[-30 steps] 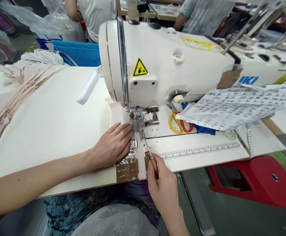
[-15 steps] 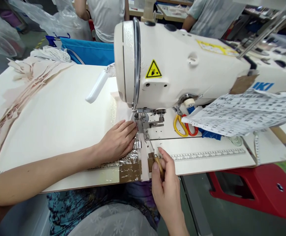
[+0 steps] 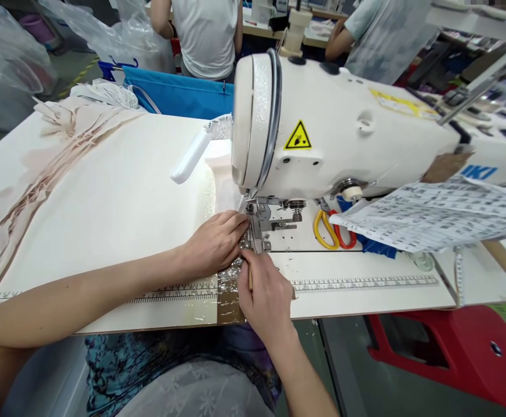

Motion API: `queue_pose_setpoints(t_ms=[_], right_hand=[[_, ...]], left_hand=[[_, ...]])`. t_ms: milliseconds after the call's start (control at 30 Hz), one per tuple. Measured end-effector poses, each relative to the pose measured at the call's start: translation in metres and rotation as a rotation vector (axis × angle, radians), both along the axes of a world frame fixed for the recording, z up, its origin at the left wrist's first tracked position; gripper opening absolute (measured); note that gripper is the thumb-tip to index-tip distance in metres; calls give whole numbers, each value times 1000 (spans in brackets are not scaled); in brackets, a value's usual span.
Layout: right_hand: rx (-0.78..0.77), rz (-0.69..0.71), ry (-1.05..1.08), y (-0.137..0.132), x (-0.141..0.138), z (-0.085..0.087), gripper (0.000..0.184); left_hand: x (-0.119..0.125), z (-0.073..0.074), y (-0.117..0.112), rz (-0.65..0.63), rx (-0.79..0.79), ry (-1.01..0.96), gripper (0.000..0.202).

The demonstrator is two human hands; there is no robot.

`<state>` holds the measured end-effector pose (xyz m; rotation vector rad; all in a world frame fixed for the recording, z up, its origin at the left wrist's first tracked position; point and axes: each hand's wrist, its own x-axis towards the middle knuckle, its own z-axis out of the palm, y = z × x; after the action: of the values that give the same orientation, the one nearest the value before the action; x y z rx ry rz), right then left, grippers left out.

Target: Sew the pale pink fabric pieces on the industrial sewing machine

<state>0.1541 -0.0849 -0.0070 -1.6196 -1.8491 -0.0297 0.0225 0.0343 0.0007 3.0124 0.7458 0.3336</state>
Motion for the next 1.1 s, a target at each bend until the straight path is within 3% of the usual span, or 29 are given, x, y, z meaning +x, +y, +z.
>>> queue_pose_setpoints(t_ms=[433,833,967,1100], right_hand=[[21,-119,-271,8,-8,1,25],[7,-247,-433,11,-19,6,26],[51,-118,-281,-3,-15,9,26],[62,74,-68,-20,-7,5,28]], left_hand=[[1,-4,2,13,-5,-50,39],[-6,-6,22,26,-71,-124,35],[-13,9,16,29,-136,-122,35],[-50,35,-2,-55,-221,2,31]])
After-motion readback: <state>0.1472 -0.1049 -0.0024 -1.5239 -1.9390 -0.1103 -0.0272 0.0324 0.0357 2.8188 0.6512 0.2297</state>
